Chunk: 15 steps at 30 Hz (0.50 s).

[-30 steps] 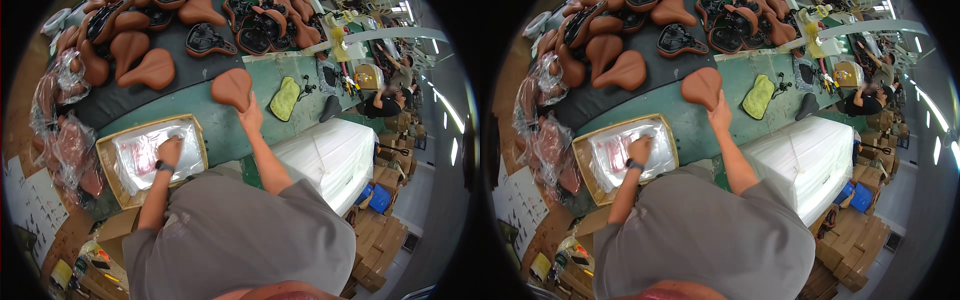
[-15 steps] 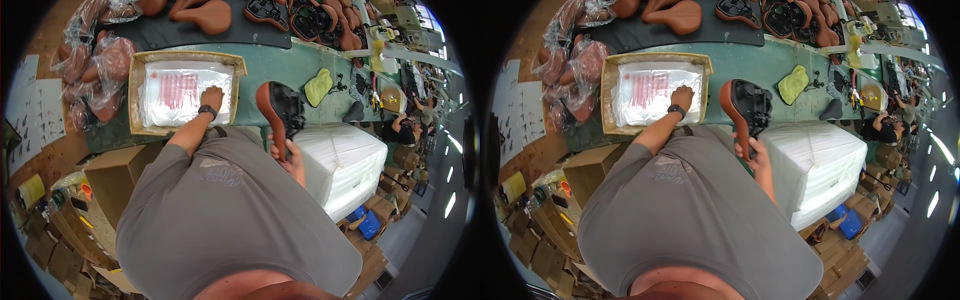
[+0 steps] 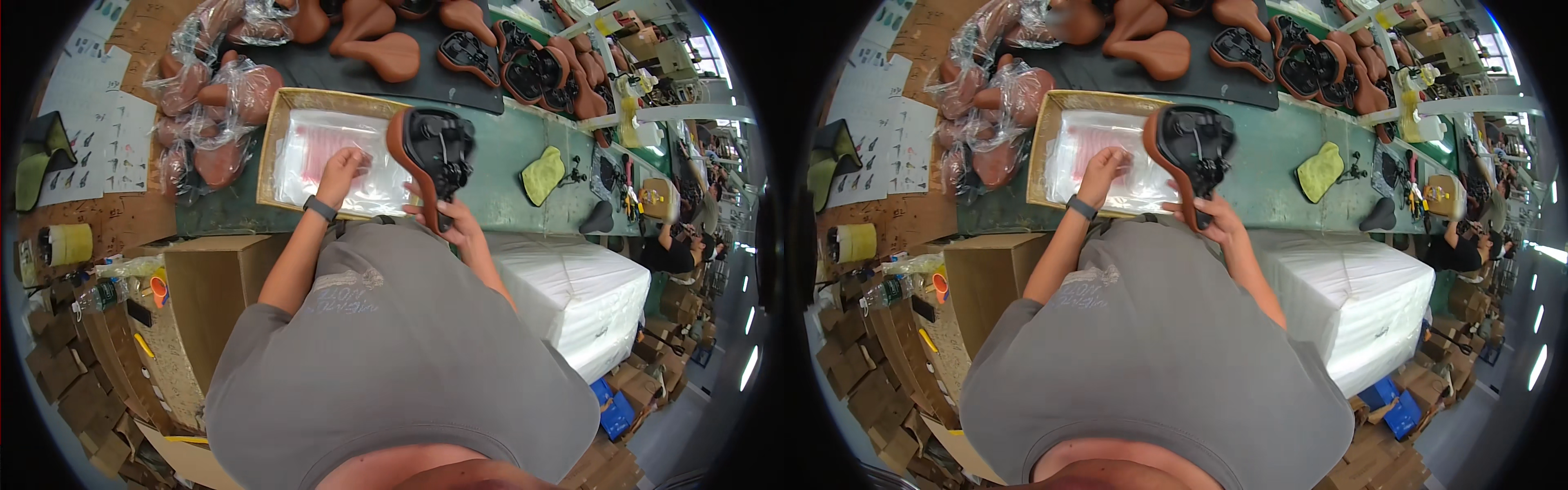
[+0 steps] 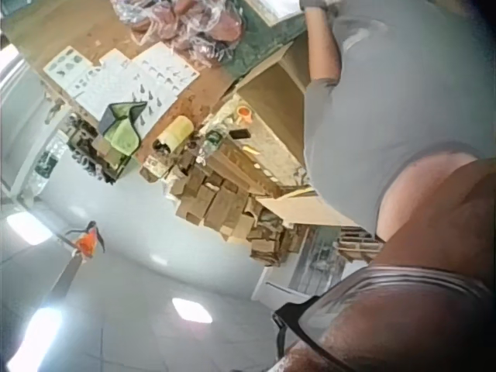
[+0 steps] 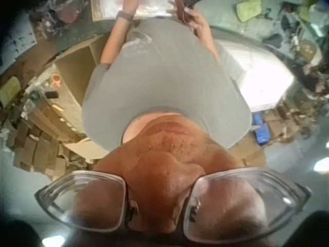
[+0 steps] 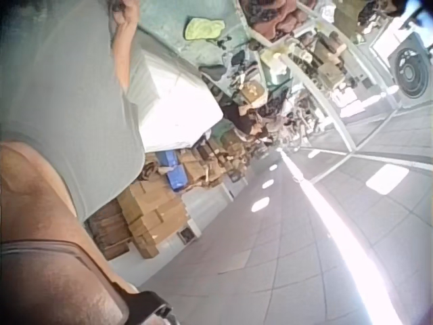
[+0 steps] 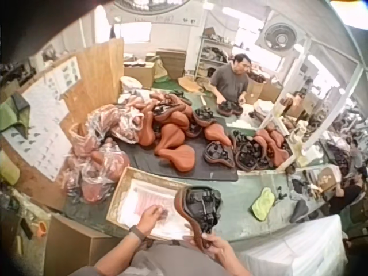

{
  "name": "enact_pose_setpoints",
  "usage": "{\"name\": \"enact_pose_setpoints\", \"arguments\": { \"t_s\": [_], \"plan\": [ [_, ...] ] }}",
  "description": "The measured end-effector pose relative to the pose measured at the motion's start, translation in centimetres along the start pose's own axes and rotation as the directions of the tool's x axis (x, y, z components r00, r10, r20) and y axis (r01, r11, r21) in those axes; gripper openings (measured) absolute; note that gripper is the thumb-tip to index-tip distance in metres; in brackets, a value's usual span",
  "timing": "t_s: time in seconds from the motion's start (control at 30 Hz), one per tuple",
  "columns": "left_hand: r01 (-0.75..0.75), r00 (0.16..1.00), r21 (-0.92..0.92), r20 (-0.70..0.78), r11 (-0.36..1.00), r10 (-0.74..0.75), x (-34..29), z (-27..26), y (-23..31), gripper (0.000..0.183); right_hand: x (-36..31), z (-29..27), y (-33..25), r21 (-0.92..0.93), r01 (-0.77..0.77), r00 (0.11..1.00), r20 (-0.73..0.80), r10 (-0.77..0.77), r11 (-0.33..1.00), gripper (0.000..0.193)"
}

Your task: Packing bicycle seats into plastic bags at a factory workbench.

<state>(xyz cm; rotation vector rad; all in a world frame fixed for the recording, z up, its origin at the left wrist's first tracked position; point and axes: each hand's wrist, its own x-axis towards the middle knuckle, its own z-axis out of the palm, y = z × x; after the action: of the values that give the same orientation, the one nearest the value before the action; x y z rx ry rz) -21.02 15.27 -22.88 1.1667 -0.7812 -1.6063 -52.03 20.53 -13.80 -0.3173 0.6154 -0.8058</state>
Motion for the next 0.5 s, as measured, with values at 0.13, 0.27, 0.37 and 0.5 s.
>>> {"name": "enact_pose_setpoints", "arguments": {
  "t_s": [0.13,0.27,0.37,0.5],
  "plan": [
    [-0.127,0.989,0.156,0.095,0.980,0.113,-5.9,2.0,4.1,0.022,8.4,1.0,2.3,0.176,-0.281,0.954,0.153,0.256,0.943,0.056],
    [-0.129,0.991,-0.433,-0.092,0.892,0.098,-9.5,-1.9,6.2,0.022,10.2,5.9,1.8,0.129,-0.232,0.956,0.213,0.201,0.964,0.056],
    [-0.386,0.921,-0.802,-0.361,0.456,0.144,-11.7,-6.7,8.1,0.024,8.4,7.5,0.1,0.062,-0.072,0.980,0.190,0.060,0.995,0.066],
    [-0.165,0.985,-0.808,-0.103,0.565,0.140,-13.6,-7.1,14.1,0.022,6.6,8.4,-2.9,-0.070,0.046,0.969,0.246,-0.028,0.996,0.072]
  ]
}}
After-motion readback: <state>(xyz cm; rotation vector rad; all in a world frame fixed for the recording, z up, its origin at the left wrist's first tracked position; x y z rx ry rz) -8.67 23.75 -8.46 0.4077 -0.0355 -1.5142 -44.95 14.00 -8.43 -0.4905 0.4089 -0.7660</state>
